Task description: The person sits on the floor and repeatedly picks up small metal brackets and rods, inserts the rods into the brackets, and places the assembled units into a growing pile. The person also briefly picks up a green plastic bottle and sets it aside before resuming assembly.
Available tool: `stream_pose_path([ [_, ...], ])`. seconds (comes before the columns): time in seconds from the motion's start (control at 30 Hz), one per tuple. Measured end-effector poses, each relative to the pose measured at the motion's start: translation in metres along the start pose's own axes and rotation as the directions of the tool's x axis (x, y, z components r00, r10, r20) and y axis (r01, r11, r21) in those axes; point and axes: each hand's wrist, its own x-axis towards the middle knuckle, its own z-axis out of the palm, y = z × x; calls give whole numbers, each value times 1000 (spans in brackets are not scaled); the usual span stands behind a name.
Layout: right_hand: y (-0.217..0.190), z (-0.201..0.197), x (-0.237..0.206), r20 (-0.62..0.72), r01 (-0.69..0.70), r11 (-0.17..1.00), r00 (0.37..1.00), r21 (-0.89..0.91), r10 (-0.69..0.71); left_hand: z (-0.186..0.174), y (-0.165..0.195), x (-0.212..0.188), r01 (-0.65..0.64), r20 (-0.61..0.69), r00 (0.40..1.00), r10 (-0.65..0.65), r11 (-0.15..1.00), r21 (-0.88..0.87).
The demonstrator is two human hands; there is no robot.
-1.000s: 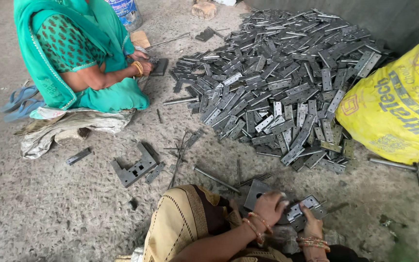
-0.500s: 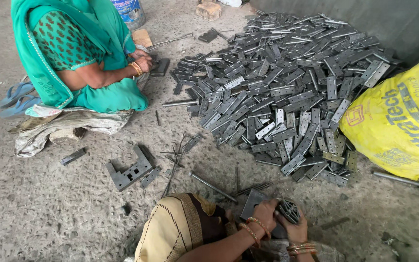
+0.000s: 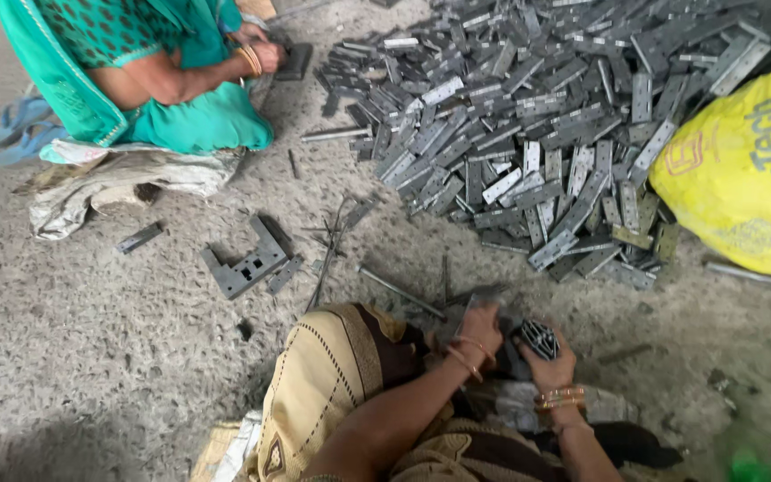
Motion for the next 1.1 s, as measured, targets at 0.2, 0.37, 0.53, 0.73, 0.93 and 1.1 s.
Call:
stream_pose_path([
  [0.2,5,-1,-2,-7,-103,979,994,175,106,-44,-37,17,695,-155,498,-853,499,-517],
  [0.37,7,-3,-5,-23,-69,992,997,107,72,-58,-47,24,762,-47,190,-981,178,-623],
  [0.53,4,-2,-2,-32,-111,993,993,48,113,-64,-50,28,773,51,97,-994,43,-633],
  [0.73,-3,-5,1,-13,-219,972,975,82,221,-76,-44,30,741,92,58,-994,-19,-672],
  [0.93,-9,-1,-5,-26,-185,980,982,68,187,-86,-35,27,690,120,72,-990,-38,-723],
  [1.1,-16,1,-6,-3,-115,986,993,123,116,-86,-29,30,623,135,141,-981,-18,-782],
])
